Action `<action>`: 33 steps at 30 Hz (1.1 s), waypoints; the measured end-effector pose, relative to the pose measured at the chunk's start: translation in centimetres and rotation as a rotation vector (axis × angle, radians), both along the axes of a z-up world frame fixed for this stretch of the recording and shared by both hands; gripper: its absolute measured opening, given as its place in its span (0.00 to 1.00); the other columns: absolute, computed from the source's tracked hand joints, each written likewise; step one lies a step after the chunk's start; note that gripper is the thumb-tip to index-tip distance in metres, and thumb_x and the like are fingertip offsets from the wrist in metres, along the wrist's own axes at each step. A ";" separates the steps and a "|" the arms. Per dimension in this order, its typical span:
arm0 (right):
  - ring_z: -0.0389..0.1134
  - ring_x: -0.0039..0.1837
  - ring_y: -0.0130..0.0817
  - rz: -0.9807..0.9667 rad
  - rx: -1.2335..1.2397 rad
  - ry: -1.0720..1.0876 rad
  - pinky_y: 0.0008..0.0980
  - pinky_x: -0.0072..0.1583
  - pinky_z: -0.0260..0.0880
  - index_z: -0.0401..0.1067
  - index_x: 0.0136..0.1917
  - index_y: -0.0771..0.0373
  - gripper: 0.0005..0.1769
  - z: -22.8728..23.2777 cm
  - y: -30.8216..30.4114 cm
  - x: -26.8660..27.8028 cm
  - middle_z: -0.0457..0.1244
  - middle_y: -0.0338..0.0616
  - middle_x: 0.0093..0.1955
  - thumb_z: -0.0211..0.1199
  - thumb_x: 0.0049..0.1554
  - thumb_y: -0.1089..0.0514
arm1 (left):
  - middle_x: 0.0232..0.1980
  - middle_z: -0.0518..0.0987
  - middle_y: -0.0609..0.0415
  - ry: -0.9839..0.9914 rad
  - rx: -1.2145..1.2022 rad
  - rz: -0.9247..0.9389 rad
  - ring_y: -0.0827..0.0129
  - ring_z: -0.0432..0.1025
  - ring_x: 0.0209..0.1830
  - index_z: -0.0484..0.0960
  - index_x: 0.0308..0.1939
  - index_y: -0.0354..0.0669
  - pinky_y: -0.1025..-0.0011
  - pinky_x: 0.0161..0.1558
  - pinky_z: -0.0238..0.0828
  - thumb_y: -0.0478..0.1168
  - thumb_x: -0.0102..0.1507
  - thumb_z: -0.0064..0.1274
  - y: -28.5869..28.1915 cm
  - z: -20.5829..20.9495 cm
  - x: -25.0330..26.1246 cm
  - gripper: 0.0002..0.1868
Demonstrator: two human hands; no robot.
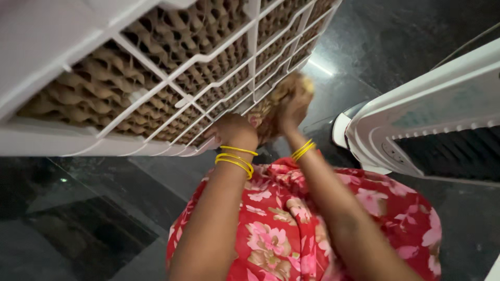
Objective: The person wipes the top surface and the side vents of an air cooler using a cloth.
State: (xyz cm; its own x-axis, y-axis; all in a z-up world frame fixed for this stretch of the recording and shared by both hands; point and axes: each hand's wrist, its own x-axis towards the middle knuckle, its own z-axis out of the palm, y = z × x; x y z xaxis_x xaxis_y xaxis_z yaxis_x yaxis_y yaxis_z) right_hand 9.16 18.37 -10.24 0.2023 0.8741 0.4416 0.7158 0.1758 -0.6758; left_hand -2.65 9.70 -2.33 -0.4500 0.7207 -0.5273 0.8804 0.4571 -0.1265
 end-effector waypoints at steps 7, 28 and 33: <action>0.65 0.67 0.55 -0.002 -0.305 0.112 0.48 0.66 0.65 0.69 0.73 0.49 0.32 3.8 6.5 3.2 0.64 0.56 0.66 0.53 0.56 0.65 | 0.48 0.85 0.42 0.030 0.312 -0.264 0.46 0.80 0.49 0.89 0.45 0.43 0.41 0.50 0.73 0.45 0.67 0.46 -2.9 1.5 -1.2 0.17; 0.69 0.60 0.57 0.483 -0.084 0.020 0.49 0.64 0.70 0.72 0.66 0.43 0.27 0.7 -10.1 -2.6 0.71 0.51 0.58 0.62 0.54 0.59 | 0.44 0.84 0.41 -0.027 0.564 -0.148 0.46 0.80 0.44 0.89 0.37 0.42 0.52 0.46 0.77 0.46 0.64 0.51 -2.6 4.4 -2.9 0.15; 0.68 0.60 0.60 0.045 -0.207 0.515 0.50 0.57 0.68 0.59 0.71 0.62 0.30 0.1 -2.9 -3.1 0.67 0.61 0.58 0.57 0.59 0.51 | 0.45 0.82 0.41 0.055 0.793 -0.155 0.46 0.79 0.39 0.87 0.38 0.39 0.50 0.41 0.75 0.44 0.58 0.54 -6.2 6.4 -2.1 0.14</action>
State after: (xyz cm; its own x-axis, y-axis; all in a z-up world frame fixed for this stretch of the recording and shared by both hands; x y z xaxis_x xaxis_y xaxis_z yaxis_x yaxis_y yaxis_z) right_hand 6.08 15.51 -10.17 0.3068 0.9449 0.1138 0.2785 0.0253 -0.9601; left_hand -4.72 3.50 4.04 -0.3250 0.9271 0.1868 0.9429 0.3025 0.1396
